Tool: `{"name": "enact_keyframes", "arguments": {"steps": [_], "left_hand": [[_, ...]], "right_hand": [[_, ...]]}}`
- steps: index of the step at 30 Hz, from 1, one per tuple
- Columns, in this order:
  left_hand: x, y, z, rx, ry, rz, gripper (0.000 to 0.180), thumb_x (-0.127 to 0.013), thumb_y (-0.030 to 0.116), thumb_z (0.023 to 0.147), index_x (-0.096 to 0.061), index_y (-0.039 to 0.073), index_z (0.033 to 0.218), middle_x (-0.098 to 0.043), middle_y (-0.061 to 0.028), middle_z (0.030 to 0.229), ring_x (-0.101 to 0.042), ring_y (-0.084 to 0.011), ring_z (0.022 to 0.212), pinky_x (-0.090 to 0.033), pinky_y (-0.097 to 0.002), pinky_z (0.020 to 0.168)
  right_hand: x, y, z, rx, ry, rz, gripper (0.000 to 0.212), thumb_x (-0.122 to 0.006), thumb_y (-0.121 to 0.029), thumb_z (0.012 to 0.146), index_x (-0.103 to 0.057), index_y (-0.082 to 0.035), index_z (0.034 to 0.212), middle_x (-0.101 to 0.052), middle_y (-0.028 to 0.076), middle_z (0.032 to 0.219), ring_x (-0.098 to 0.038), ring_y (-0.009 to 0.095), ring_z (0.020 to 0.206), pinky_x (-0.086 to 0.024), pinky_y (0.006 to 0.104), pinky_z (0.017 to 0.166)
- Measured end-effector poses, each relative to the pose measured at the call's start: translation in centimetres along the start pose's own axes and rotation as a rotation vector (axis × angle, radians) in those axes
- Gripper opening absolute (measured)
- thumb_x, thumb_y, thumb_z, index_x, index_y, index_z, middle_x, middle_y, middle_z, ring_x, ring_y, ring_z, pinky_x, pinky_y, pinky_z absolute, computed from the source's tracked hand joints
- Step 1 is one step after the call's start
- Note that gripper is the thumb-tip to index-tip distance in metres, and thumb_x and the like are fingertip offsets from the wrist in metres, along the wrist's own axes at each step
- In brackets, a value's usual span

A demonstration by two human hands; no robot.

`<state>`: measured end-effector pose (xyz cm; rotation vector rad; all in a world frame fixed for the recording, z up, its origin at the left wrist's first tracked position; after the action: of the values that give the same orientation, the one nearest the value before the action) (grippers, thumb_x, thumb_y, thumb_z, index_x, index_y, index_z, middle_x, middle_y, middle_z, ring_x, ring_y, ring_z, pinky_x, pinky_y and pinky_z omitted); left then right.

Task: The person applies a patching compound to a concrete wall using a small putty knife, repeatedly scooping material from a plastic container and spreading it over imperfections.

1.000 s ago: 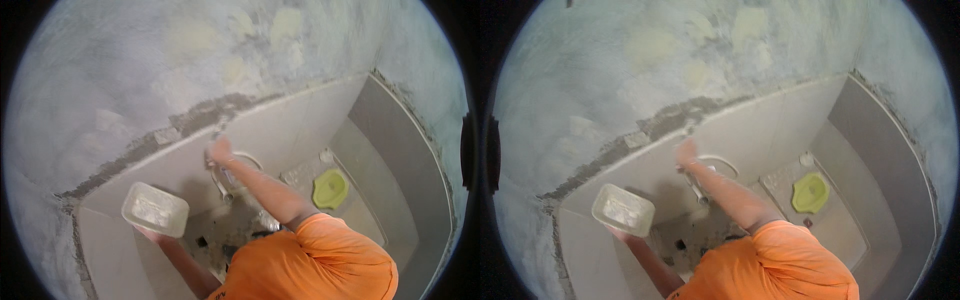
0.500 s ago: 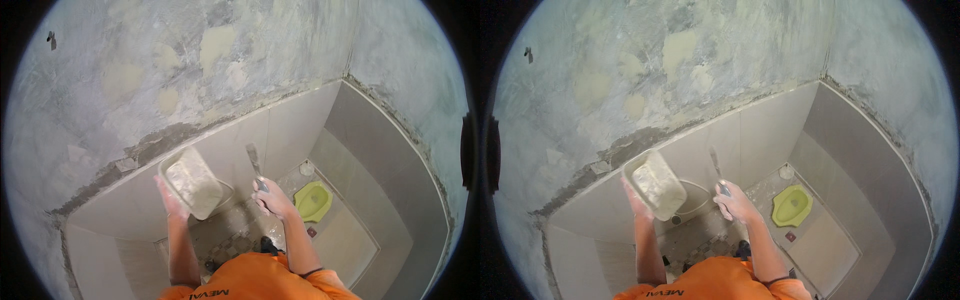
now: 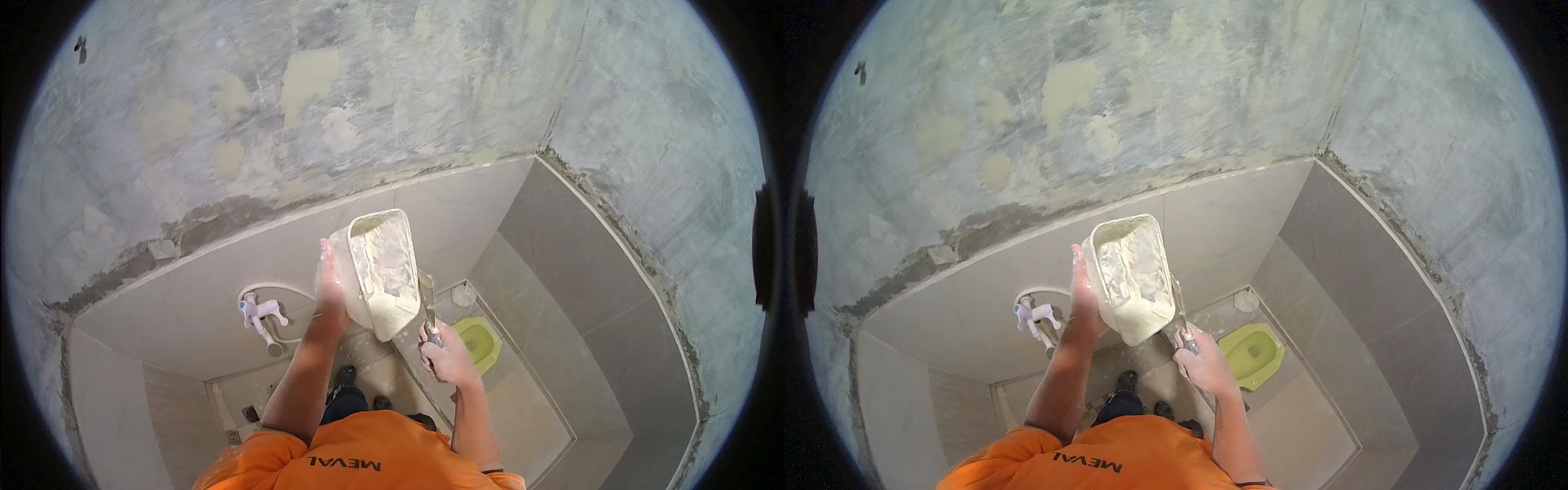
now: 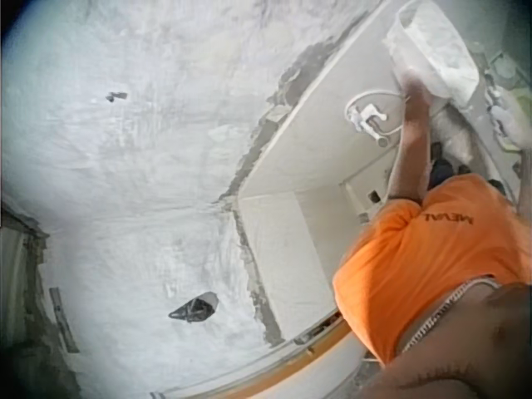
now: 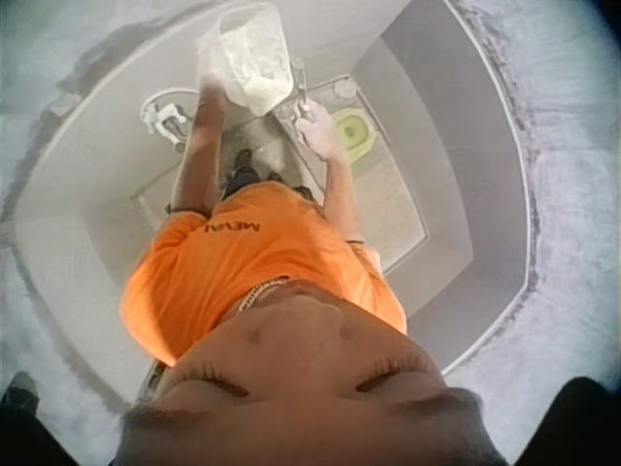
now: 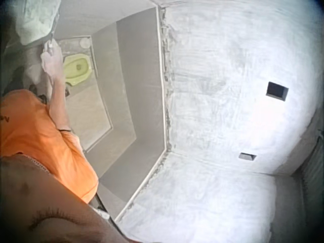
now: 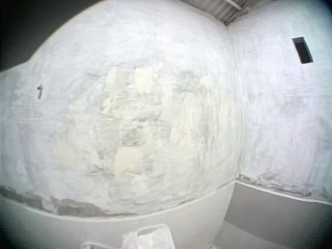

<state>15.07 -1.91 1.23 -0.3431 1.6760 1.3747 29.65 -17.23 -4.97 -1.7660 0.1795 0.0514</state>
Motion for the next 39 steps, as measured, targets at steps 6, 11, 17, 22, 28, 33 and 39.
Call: {"name": "enact_keyframes", "arguments": {"steps": [6,11,17,22,28,33,39], "left_hand": [[0.5,-0.6,0.4,-0.022,0.034,0.049,0.084,-0.026,0.069,0.104,-0.037,0.001,0.153,-0.052,-0.0236,0.145,-0.057,-0.0391,0.128,-0.048,-0.0529,0.109],[-0.3,0.3,-1.3,-0.056,0.110,0.224,0.073,-0.027,0.059,0.109,-0.044,-0.001,0.146,-0.057,-0.0197,0.139,-0.063,-0.0327,0.120,-0.053,-0.0446,0.102],[2.4,2.0,-2.9,-0.005,0.196,0.047,0.070,-0.027,0.060,0.108,-0.044,0.004,0.146,-0.058,-0.0162,0.135,-0.061,-0.0328,0.122,-0.053,-0.0465,0.101],[3.9,6.2,-2.4,-0.386,0.182,0.326,0.065,-0.034,0.058,0.108,-0.040,0.006,0.146,-0.055,-0.0135,0.136,-0.060,-0.0275,0.120,-0.052,-0.0423,0.102],[2.0,8.4,-2.4,-0.608,0.044,0.753,0.057,-0.047,0.051,0.105,-0.044,0.005,0.139,-0.056,-0.0108,0.129,-0.057,-0.0186,0.118,-0.049,-0.0360,0.100],[1.1,8.0,-2.7,-0.608,0.040,0.862,0.052,-0.048,0.047,0.105,-0.047,0.005,0.135,-0.060,-0.0116,0.123,-0.060,-0.0188,0.111,-0.049,-0.0352,0.097],[-0.6,8.4,-3.6,-0.581,0.072,0.767,0.058,-0.048,0.052,0.103,-0.046,0.005,0.137,-0.061,-0.0121,0.120,-0.061,-0.0208,0.113,-0.050,-0.0362,0.099]], "right_hand": [[1.3,0.9,2.0,0.210,0.100,-0.400,0.015,-0.057,-0.010,0.087,-0.051,-0.005,0.099,-0.048,0.010,0.076,-0.052,0.026,0.069,-0.048,0.0382,0.069],[0.2,-0.6,4.2,0.341,0.167,-0.393,0.025,-0.061,-0.015,0.085,-0.054,-0.001,0.104,-0.059,0.023,0.088,-0.058,0.044,0.086,-0.048,0.0458,0.082],[2.1,1.1,5.7,0.267,0.185,-0.695,0.025,-0.064,-0.017,0.088,-0.056,0.001,0.103,-0.063,0.025,0.089,-0.061,0.044,0.087,-0.048,0.0466,0.080],[2.3,0.6,3.2,0.144,0.138,-0.493,0.021,-0.067,-0.017,0.089,-0.059,0.001,0.096,-0.056,0.013,0.075,-0.055,0.026,0.069,-0.045,0.0383,0.068],[0.8,-5.6,-0.7,0.279,0.171,-0.465,0.025,-0.067,-0.015,0.091,-0.066,0.002,0.110,-0.064,0.015,0.080,-0.057,0.025,0.069,-0.047,0.0348,0.071],[-0.5,-9.7,-0.2,0.580,0.258,-0.590,0.033,-0.065,-0.012,0.093,-0.065,0.007,0.120,-0.071,0.024,0.101,-0.069,0.037,0.090,-0.053,0.0388,0.084],[-1.2,-7.0,-0.1,0.498,0.275,-0.657,0.039,-0.063,-0.015,0.095,-0.063,0.010,0.124,-0.070,0.028,0.109,-0.068,0.044,0.100,-0.053,0.0428,0.088]]}}
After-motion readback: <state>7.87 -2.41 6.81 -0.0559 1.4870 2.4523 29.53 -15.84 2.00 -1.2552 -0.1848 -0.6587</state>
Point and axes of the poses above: each hand's wrist, its own z-axis towards the middle knuckle, its own x-axis out of the back of the hand, y = z × x, the point moved 8 cm from there along z, towards the middle knuckle
